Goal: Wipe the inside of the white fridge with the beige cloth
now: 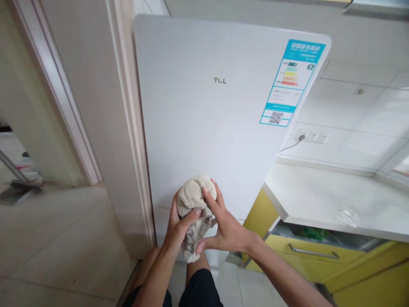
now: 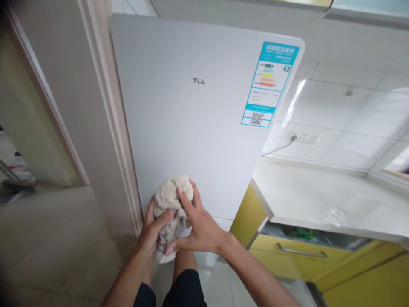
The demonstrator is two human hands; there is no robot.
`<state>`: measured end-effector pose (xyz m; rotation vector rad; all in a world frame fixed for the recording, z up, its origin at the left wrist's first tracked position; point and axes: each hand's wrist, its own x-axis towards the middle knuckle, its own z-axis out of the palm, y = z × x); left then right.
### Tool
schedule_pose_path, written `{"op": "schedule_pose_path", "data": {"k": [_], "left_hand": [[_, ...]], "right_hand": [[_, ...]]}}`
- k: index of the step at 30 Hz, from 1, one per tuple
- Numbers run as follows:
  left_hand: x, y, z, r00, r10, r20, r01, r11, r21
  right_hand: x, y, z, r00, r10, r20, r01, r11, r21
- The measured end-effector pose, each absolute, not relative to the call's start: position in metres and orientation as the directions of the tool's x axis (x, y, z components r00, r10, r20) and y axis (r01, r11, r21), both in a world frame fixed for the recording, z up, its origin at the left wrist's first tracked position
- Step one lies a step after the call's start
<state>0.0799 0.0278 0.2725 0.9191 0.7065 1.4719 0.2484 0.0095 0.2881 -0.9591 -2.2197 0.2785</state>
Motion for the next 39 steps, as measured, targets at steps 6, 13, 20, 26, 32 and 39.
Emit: {"op": "schedule_pose_path", "data": {"k": [6,13,20,26,32,39], "left_hand": [[0.128,0.022,0.278,0.200,0.974,0.108,-0.653,0.050,0.756],[0.146,0.014,0.286,0.358,0.927,0.110,-0.645,0.160,0.747],[0.148,0.029,0.256,0.531,0.834,0.151,-0.483,0.152,0.862],[0.105,0.054,0.172,0.415,0.888,-0.197,-0.210,0.305,0.929],[0.065,0.056,0.070,0.175,0.934,-0.311,0.074,0.302,0.950],[0.054,0.012,0.086,0.406,0.820,-0.404,0.147,0.378,0.914]], "right_hand": [[0.268,-0.005,0.273,-0.342,0.789,0.510,0.740,0.561,-0.372],[0.311,-0.016,0.292,-0.265,0.703,0.660,0.789,0.552,-0.271],[0.383,-0.023,0.297,-0.123,0.620,0.775,0.862,0.454,-0.227],[0.499,-0.018,0.312,0.232,0.667,0.708,0.953,-0.009,-0.304],[0.580,0.003,0.288,0.560,0.757,0.338,0.828,-0.495,-0.264],[0.604,0.025,0.242,0.645,0.759,0.087,0.756,-0.619,-0.214]]}}
